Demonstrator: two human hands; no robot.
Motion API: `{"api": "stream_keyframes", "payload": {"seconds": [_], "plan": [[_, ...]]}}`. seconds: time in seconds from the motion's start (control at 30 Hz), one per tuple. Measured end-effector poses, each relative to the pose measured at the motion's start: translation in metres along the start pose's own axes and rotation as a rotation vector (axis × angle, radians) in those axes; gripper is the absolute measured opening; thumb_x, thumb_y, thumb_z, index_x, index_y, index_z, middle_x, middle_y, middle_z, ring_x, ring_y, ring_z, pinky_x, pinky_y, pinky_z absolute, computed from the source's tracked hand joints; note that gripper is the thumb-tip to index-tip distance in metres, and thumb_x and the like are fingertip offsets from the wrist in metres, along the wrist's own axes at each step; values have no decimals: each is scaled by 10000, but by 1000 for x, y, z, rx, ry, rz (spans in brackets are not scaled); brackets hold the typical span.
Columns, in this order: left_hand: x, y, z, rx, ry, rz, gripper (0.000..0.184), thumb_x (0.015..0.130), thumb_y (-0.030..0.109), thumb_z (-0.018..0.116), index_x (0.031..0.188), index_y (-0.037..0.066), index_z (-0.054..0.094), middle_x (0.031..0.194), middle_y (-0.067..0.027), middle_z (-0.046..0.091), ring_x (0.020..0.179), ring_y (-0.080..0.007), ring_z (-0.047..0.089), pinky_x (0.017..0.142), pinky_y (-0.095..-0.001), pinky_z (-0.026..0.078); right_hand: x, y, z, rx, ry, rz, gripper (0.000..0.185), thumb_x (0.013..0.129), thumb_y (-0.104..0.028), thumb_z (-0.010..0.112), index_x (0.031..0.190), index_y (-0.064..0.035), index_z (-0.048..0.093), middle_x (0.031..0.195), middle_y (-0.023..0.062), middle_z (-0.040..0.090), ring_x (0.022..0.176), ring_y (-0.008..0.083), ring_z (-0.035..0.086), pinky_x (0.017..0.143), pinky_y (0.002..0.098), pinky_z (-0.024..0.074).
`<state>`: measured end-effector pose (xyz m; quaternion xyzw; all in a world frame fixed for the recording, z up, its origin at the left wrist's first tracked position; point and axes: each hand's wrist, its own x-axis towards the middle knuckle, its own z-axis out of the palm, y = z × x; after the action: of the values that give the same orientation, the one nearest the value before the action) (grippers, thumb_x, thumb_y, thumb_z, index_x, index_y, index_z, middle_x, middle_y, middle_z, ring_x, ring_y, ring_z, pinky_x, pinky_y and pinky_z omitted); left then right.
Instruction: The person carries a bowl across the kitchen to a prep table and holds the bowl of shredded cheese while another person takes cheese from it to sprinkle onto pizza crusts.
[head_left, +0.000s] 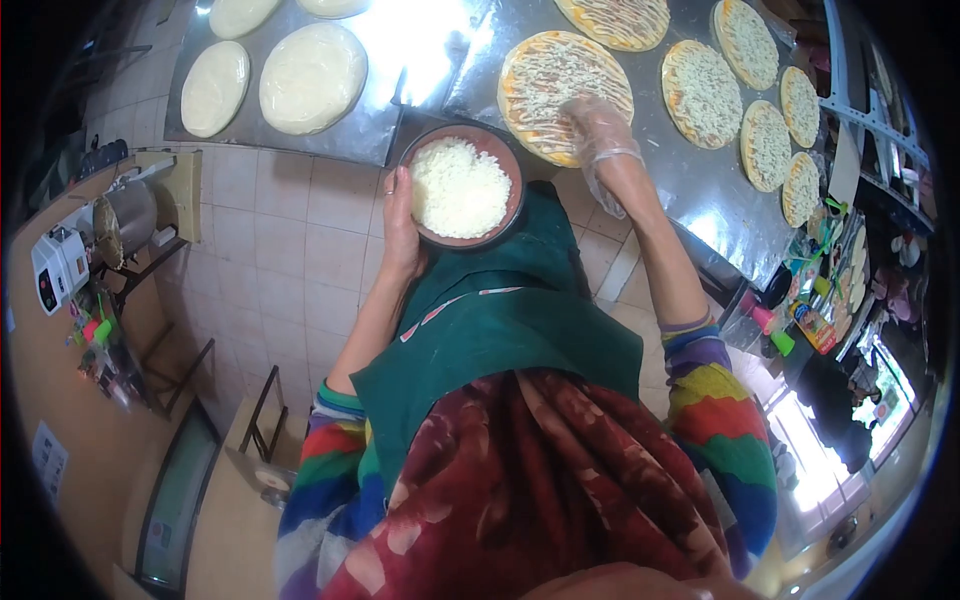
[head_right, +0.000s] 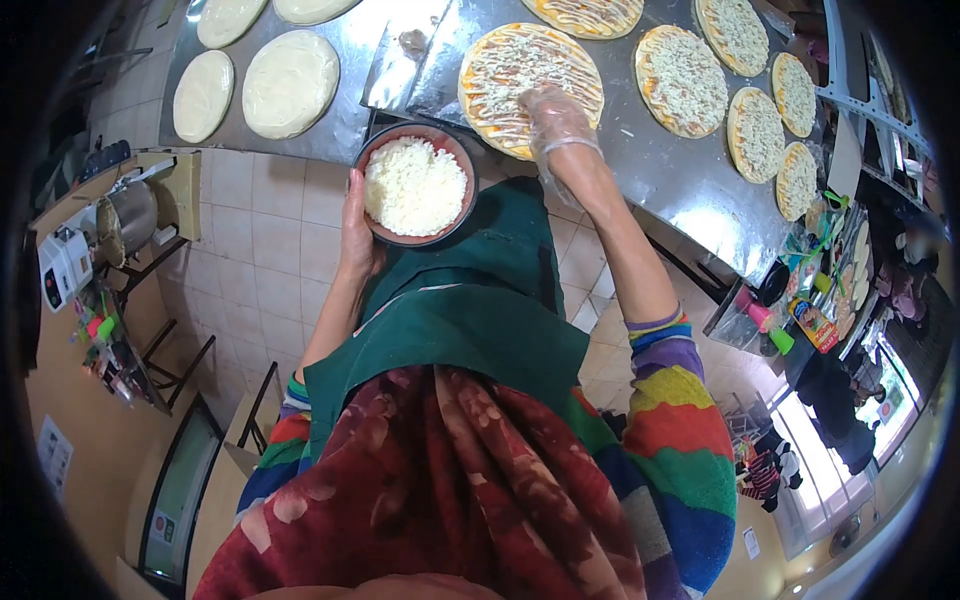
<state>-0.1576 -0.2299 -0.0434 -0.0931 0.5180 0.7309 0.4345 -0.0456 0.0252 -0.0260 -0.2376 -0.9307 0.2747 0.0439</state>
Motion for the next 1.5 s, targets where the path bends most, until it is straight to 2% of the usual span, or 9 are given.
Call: {"api": "stream_keyframes", "payload": {"seconds": [0.17, 0.23, 0.43, 0.57, 0.67, 0.83, 0.93, 1.23, 1.5], "plan": [[11, -5, 12, 103, -6, 78, 478, 978, 381, 464, 1258, -3, 420, 1185, -101, 497, 1097, -152, 479, 947, -285, 389, -13, -55, -22, 387, -136, 144, 190, 858, -64, 563, 1020, -58, 662, 965, 176, 641, 905, 344, 612, 821, 398, 494], [14, -6, 23, 176, -18, 107, 497, 978, 376, 465, 1279, -16, 407, 1200, -105, 487, 1108, -151, 468, 955, -286, 381, -13, -72, -7, 224, -102, -109, 210, 881, -155, 576, 1050, -54, 650, 997, 147, 642, 954, 323, 600, 881, 417, 464], [22, -7, 37, 168, -52, 69, 519, 976, 373, 476, 1298, -25, 391, 1211, -113, 483, 1124, -163, 462, 970, -286, 373, -25, -84, 28, 170, -383, -71, 390, 851, -339, 607, 1141, -77, 598, 1097, 177, 581, 1049, 363, 552, 913, 433, 437], [23, -7, 44, 240, -61, 102, 530, 967, 394, 490, 1287, -17, 395, 1193, -118, 485, 1113, -165, 469, 954, -292, 384, -27, -84, 34, 118, -145, -89, 357, 844, -294, 609, 1125, -75, 596, 1102, 162, 581, 1048, 371, 553, 915, 436, 437], [27, -7, 43, 215, -79, 48, 538, 961, 413, 492, 1278, -11, 397, 1183, -124, 489, 1114, -172, 472, 951, -300, 387, -29, -86, 32, 301, -220, -27, 288, 842, -249, 608, 1068, -71, 623, 1055, 161, 604, 1032, 383, 556, 917, 440, 434], [26, -7, 50, 114, -125, -3, 519, 971, 412, 473, 1267, -9, 404, 1189, -119, 499, 1106, -164, 485, 957, -305, 391, -6, -63, 8, 1065, -460, 298, 201, 859, -173, 667, 1008, -40, 639, 984, 71, 641, 808, 142, 646, 643, 271, 561], [33, -9, 47, 131, -118, 26, 501, 979, 413, 454, 1245, -10, 414, 1180, -117, 514, 1099, -159, 495, 961, -303, 392, -2, -28, -24, 1173, -461, 310, 239, 871, -178, 661, 1056, -29, 638, 1102, 78, 617, 937, 180, 618, 746, 303, 563], [24, -1, 23, 80, -55, -24, 486, 981, 434, 427, 1223, 13, 425, 1171, -117, 532, 1090, -176, 527, 940, -315, 435, 6, 83, -35, 338, -118, 417, 194, 907, -131, 552, 1052, -58, 659, 891, 66, 663, 776, 143, 589, 692, 292, 492], [10, 7, 8, 42, -53, -40, 558, 976, 470, 409, 1299, 17, 371, 1245, -127, 489, 1156, -197, 505, 973, -341, 429, 44, 105, -16, 203, 119, 112, 189, 905, -117, 546, 1042, -34, 647, 854, 85, 657, 743, 162, 576, 685, 305, 482]]}}
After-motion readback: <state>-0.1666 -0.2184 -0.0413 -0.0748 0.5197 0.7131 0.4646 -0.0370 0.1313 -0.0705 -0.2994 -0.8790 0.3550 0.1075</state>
